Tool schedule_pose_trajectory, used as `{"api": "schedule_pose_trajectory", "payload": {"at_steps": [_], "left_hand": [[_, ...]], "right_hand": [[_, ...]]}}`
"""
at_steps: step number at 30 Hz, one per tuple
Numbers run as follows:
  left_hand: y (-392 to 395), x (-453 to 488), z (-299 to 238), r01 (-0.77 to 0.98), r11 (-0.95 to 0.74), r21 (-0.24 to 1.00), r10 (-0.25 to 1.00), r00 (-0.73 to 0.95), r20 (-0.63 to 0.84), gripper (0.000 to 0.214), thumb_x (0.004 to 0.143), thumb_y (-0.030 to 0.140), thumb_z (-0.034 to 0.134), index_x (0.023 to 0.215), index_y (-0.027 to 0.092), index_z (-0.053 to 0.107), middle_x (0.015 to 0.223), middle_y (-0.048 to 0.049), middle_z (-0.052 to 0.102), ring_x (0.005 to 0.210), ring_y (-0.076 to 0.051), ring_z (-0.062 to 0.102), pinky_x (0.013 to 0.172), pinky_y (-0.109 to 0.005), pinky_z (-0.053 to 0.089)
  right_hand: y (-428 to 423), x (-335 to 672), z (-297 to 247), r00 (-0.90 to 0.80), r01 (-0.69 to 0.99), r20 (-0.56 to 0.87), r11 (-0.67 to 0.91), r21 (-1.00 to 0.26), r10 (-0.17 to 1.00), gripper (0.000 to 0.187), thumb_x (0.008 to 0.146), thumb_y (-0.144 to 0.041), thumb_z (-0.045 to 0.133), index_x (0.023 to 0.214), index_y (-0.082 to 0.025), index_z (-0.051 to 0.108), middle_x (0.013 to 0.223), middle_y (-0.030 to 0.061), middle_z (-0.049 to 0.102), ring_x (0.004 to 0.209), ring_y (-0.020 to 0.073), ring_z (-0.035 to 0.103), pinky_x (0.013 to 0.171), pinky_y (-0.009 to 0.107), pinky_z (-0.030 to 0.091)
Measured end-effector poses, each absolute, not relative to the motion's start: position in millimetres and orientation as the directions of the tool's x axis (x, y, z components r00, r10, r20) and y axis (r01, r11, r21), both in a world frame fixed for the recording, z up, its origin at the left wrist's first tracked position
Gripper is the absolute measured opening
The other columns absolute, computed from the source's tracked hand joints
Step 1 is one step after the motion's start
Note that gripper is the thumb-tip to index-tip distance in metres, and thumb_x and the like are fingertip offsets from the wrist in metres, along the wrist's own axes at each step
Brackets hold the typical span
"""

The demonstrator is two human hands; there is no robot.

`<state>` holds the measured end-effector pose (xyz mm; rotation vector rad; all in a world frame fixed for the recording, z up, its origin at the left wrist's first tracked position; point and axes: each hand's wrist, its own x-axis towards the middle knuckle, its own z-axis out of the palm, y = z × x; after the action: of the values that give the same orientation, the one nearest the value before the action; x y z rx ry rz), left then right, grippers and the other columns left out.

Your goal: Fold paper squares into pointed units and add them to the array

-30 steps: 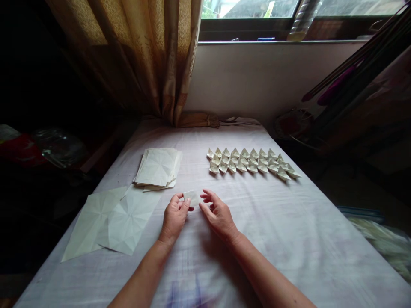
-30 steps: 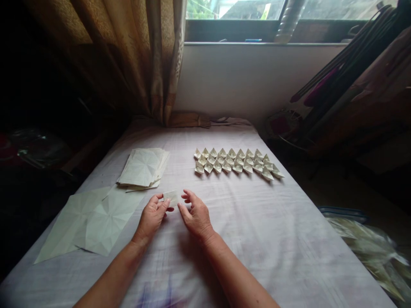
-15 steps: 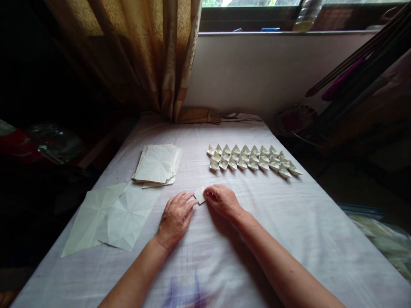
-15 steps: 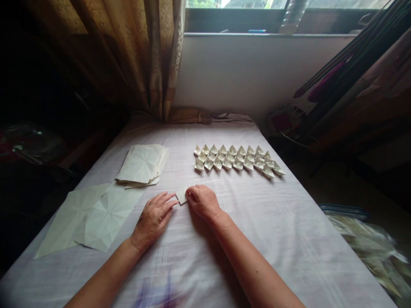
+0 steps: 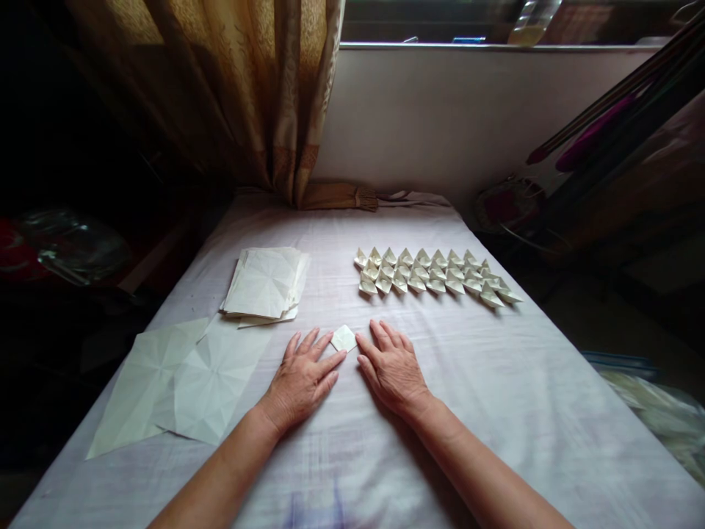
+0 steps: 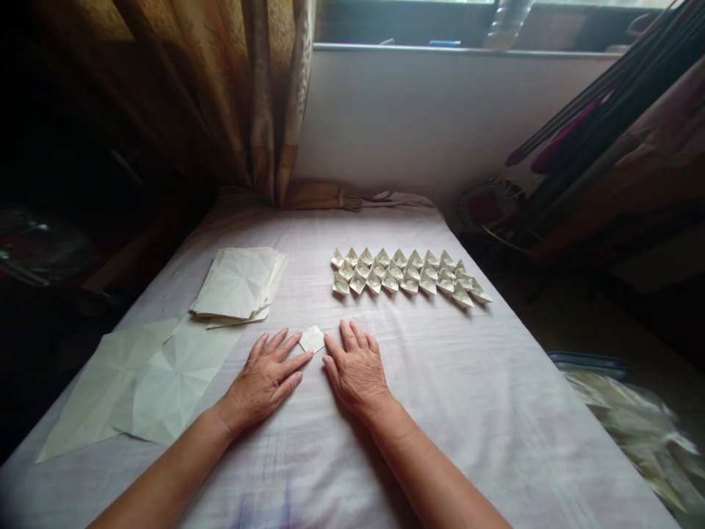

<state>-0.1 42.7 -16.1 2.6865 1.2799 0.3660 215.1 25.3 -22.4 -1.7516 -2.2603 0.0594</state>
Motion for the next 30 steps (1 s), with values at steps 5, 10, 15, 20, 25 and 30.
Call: {"api": "schedule_pose_trajectory", "payload": {"at_steps": [5, 10, 15, 20, 25, 30], "left_hand": [[39.7, 1.6, -21.2, 0.735, -0.635, 0.238, 0.772, 0.589, 0.239, 0.038, 0.093, 0.032, 0.053, 0.130, 0.037, 0.058, 0.144, -0.0052, 0.049, 0.134, -0.029, 0.041, 0.114, -0.057, 0.023], [37.1, 3.4, -24.1, 0.727, -0.651, 0.216, 0.756, 0.598, 0.267, 0.033, 0.094, 0.033, 0.052, 0.125, 0.036, 0.062, 0.138, -0.0063, 0.052, 0.130, -0.026, 0.044, 0.114, -0.055, 0.024], [37.7, 2.9, -24.9, 0.722, -0.660, 0.207, 0.748, 0.607, 0.268, 0.037, 0.094, 0.032, 0.051, 0.130, 0.037, 0.057, 0.138, -0.0075, 0.052, 0.130, -0.026, 0.044, 0.114, -0.054, 0.025], [38.5, 3.2, -24.5, 0.720, -0.658, 0.220, 0.750, 0.603, 0.272, 0.036, 0.093, 0.031, 0.052, 0.128, 0.035, 0.060, 0.136, -0.0064, 0.053, 0.129, -0.026, 0.044, 0.115, -0.053, 0.023], [41.4, 7.2, -18.4, 0.724, -0.665, 0.182, 0.737, 0.599, 0.312, 0.030, 0.094, 0.029, 0.051, 0.122, 0.034, 0.063, 0.127, -0.0061, 0.059, 0.122, -0.024, 0.049, 0.113, -0.053, 0.026], [51.6, 14.3, -8.4, 0.731, -0.671, 0.121, 0.724, 0.612, 0.320, 0.024, 0.094, 0.029, 0.053, 0.115, 0.032, 0.064, 0.108, -0.0029, 0.065, 0.104, -0.019, 0.058, 0.111, -0.049, 0.029]], "right_hand": [[28.7, 212.7, -23.3, -0.243, 0.933, 0.216, 0.289, -0.217, 0.946, 0.044, 0.094, -0.039, 0.051, 0.136, -0.026, 0.055, 0.149, 0.0176, 0.040, 0.136, 0.0339, 0.037, 0.105, 0.050, 0.031], [34.0, 207.8, -24.0, -0.299, 0.909, 0.192, 0.340, -0.240, 0.935, 0.036, 0.095, -0.039, 0.051, 0.130, -0.034, 0.059, 0.151, 0.0115, 0.040, 0.139, 0.0319, 0.034, 0.108, 0.050, 0.029], [45.5, 203.5, -19.2, -0.264, 0.926, 0.160, 0.297, -0.234, 0.951, 0.036, 0.095, -0.037, 0.051, 0.130, -0.031, 0.060, 0.149, 0.0133, 0.043, 0.139, 0.0321, 0.035, 0.108, 0.052, 0.028], [51.1, 201.1, -17.7, -0.260, 0.925, 0.148, 0.290, -0.245, 0.954, 0.036, 0.095, -0.037, 0.050, 0.130, -0.030, 0.060, 0.147, 0.0147, 0.045, 0.137, 0.0328, 0.038, 0.107, 0.053, 0.030], [49.9, 208.2, -26.9, -0.269, 0.882, 0.297, 0.358, -0.306, 0.916, 0.034, 0.093, -0.031, 0.051, 0.125, -0.024, 0.063, 0.141, 0.0157, 0.051, 0.132, 0.0315, 0.044, 0.105, 0.051, 0.035], [42.3, 214.9, -33.7, -0.264, 0.805, 0.441, 0.447, -0.389, 0.858, 0.024, 0.088, -0.028, 0.059, 0.109, -0.022, 0.069, 0.132, 0.0124, 0.059, 0.124, 0.0283, 0.051, 0.101, 0.047, 0.042]]}}
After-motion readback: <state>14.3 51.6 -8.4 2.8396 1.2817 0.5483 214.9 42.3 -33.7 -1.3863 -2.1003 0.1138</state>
